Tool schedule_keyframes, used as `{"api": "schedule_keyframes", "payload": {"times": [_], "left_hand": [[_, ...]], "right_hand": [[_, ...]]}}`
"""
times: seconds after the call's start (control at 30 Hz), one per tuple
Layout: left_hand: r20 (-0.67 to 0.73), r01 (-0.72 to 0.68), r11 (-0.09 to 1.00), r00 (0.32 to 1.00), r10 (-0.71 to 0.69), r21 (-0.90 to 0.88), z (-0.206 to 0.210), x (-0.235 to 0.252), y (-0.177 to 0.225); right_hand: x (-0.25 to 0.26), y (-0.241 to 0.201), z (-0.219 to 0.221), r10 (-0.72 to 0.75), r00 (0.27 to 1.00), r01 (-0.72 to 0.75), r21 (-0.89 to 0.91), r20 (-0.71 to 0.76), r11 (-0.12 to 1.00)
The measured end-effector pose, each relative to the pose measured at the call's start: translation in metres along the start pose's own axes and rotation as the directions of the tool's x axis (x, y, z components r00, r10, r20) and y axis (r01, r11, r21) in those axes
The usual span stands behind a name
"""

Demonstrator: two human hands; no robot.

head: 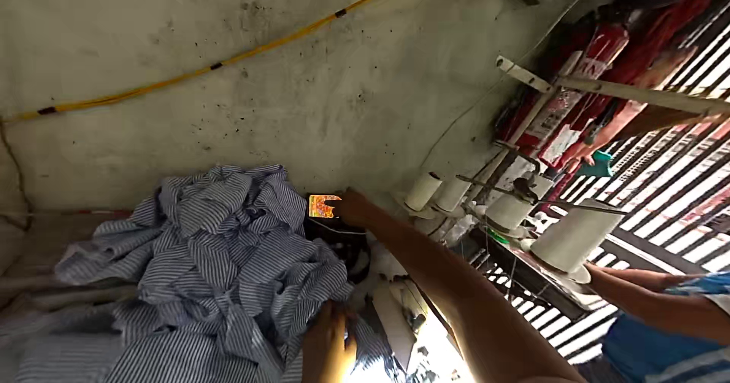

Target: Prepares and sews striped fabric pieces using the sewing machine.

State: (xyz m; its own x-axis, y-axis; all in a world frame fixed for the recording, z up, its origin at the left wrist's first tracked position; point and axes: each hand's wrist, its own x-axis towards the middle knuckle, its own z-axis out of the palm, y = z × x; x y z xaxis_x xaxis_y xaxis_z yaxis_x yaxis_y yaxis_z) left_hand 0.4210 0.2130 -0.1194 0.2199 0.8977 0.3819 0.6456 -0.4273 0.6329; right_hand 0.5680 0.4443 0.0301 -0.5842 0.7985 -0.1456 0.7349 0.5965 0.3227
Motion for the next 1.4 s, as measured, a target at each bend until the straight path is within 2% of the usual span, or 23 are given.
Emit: {"api": "schedule_keyframes", "payload": {"times": [0.07,0.17,0.27,0.47,0.57,0.9,1.0,1.1,1.27,1.4], "left_hand": [[0.01,0.013,1.0,1.0,-0.013,-0.015,0.0,0.0,0.001],[0.019,0.022,1.0,1.0,-0.022,-0.013,-0.003,0.0,0.003],[0.051,0.019,1.0,0.999,-0.018,-0.016,-0.006,0.001,0.004],[0.264,0.063,0.995,0.964,-0.041,-0.076,-0.023,0.006,0.003],[0.271,0.06,0.993,0.962,-0.03,-0.103,-0.024,0.006,0.001],[0.343,0.1,0.994,0.936,-0.078,-0.048,-0.027,0.008,0.006],[0.315,0.087,0.994,0.947,-0.061,-0.069,-0.025,0.007,0.005],[0.314,0.082,0.994,0.948,-0.056,-0.071,-0.024,0.007,0.004],[0.299,0.087,0.993,0.953,-0.058,-0.083,-0.025,0.006,0.005],[0.292,0.078,0.994,0.955,-0.052,-0.077,-0.025,0.006,0.007]], "right_hand": [[-0.01,0.006,0.0,0.038,0.997,-0.038,-0.008,0.073,0.999],[-0.034,0.008,-0.015,0.183,0.966,-0.174,-0.061,0.185,0.983],[-0.051,0.016,-0.031,0.259,0.939,-0.208,-0.228,0.227,0.951],[-0.064,0.018,-0.051,0.225,0.971,-0.195,-0.274,0.083,0.942],[-0.062,0.012,-0.05,0.161,0.986,-0.146,-0.274,0.032,0.951],[-0.005,-0.017,-0.011,-0.024,0.994,0.042,-0.161,0.111,0.986],[0.006,-0.015,-0.011,-0.023,0.99,0.046,-0.161,0.143,0.986],[-0.006,0.006,-0.007,-0.013,0.983,0.038,-0.135,0.184,0.99],[-0.045,0.023,-0.019,0.142,0.944,-0.072,-0.234,0.298,0.97],[-0.047,0.029,-0.015,0.145,0.957,-0.075,-0.27,0.251,0.96]]}}
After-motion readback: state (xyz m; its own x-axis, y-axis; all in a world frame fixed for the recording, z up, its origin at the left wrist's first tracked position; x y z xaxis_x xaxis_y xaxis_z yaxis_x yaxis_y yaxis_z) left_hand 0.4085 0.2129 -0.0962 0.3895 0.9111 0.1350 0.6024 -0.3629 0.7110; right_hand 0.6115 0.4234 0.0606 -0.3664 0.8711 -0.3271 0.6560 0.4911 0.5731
